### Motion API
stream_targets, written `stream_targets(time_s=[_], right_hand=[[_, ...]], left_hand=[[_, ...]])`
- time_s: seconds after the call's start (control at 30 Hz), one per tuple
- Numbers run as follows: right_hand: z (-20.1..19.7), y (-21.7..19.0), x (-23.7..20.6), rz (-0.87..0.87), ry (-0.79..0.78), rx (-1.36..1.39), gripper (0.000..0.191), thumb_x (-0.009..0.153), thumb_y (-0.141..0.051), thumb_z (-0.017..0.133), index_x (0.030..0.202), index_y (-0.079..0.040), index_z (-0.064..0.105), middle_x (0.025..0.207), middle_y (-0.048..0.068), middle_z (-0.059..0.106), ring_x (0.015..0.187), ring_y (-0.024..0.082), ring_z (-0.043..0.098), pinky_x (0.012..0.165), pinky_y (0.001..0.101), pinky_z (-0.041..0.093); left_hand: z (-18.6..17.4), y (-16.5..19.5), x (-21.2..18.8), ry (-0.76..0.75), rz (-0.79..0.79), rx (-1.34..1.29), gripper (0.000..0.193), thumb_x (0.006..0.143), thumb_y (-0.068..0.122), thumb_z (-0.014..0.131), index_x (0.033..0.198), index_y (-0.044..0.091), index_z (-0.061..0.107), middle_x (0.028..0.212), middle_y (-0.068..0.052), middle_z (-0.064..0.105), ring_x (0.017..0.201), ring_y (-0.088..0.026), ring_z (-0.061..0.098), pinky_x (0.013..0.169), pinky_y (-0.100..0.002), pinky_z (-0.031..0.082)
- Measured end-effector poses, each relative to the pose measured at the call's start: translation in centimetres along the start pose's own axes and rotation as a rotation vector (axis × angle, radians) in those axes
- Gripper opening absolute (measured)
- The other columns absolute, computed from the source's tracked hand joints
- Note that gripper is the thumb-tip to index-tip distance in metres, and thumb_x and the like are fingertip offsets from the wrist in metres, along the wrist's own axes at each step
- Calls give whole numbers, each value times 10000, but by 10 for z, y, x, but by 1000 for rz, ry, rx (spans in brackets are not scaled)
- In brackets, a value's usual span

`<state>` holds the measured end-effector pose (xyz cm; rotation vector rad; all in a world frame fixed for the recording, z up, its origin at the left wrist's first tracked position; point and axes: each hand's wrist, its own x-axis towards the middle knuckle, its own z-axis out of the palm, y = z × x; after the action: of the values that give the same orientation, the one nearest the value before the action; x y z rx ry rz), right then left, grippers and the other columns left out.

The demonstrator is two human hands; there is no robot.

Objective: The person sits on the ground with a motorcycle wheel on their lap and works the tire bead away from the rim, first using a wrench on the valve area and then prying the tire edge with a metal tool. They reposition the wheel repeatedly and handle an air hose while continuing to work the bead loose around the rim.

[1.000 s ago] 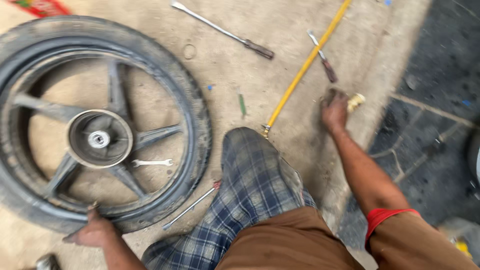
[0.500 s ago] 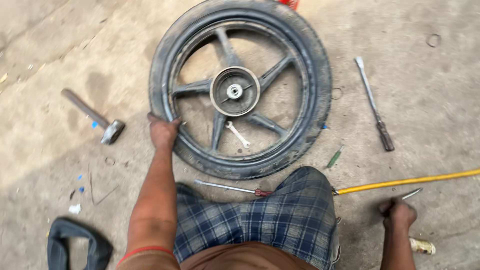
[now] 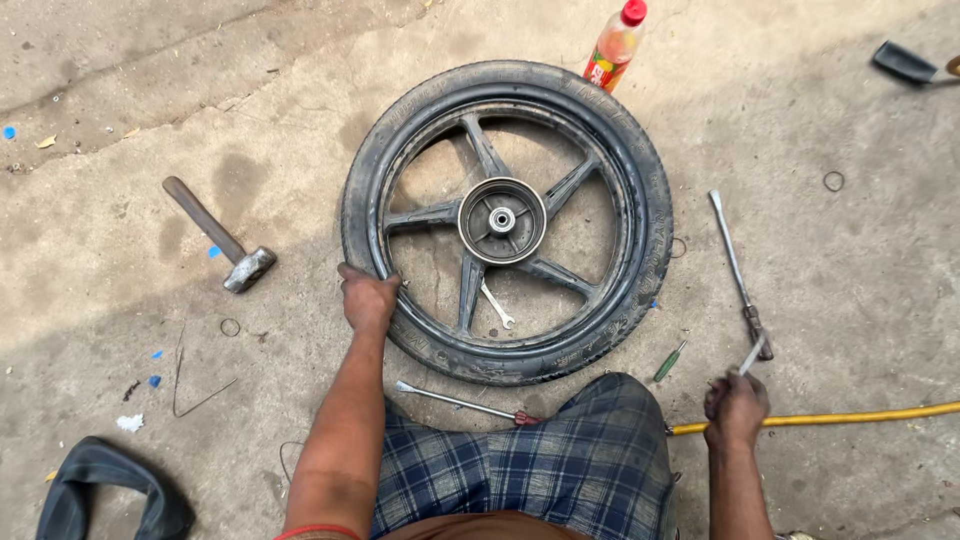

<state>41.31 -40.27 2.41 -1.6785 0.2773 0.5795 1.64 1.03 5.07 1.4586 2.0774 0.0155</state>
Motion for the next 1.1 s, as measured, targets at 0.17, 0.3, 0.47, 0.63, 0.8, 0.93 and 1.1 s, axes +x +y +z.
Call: stream_targets(time_s=[0.17, 0.3, 0.47, 0.63, 0.8, 0.93, 1.1], right_hand=[[78, -19, -4, -48, -202, -14, 260, 970, -109, 552, 1217, -35, 589, 747, 71, 612, 488, 118, 504, 392, 246, 357], [143, -22, -30, -23, -429, 45, 288, 974, -50, 570, 1243, 50, 582, 925, 70, 664, 687, 100, 665, 539, 224, 492], [199, -3, -72, 167, -753, -194, 376, 933, -129, 648, 1287, -3, 626, 864, 88, 694, 532, 91, 495, 478, 219, 445], [253, 15, -94, 270, -943, -264, 412, 964, -161, 664, 1330, 28, 644, 865, 66, 665, 637, 81, 558, 491, 203, 424], [343, 9, -92, 361, -1000, -207, 444, 949, -117, 608, 1368, 16, 549, 1023, 73, 707, 829, 118, 692, 541, 219, 504], [411, -2, -91, 313, -1069, -149, 457, 996, -122, 564, 1430, 19, 532, 1086, 92, 709, 877, 118, 711, 567, 208, 536], [461, -11, -95, 317, -1090, -200, 444, 1014, -154, 555, 1443, -38, 544, 933, 94, 740, 602, 111, 585, 476, 217, 489]], left_hand=[[3, -6, -5, -8, -22, -43, 1058, 758, 464, 877, 1467, -43, 278, 1308, -335, 569, 1185, -471, 622, 1022, -515, 512], [-12, 8, 12, 57, 21, -17, 1024, 747, 487, 881, 1459, -11, 339, 1420, -271, 518, 1264, -428, 581, 1050, -527, 491], [-39, 47, 50, -69, 70, 76, 1162, 759, 489, 870, 1605, 103, 173, 1478, -241, 479, 1301, -408, 551, 1081, -501, 476], [-41, 58, 63, -98, 101, 151, 1162, 780, 463, 861, 1614, 84, 146, 1408, -254, 543, 1248, -393, 609, 1068, -463, 510], [-37, 46, 53, -165, 40, 193, 1140, 830, 465, 813, 1629, 67, 105, 1371, -270, 556, 1167, -393, 655, 1006, -457, 557], [-35, 37, 32, -202, -35, 183, 1074, 848, 481, 809, 1599, 31, 189, 1354, -288, 574, 1167, -418, 659, 1026, -473, 554], [-40, 62, 46, -39, 123, 211, 1173, 750, 454, 883, 1555, 28, 145, 1438, -272, 470, 1243, -416, 571, 1029, -533, 516]])
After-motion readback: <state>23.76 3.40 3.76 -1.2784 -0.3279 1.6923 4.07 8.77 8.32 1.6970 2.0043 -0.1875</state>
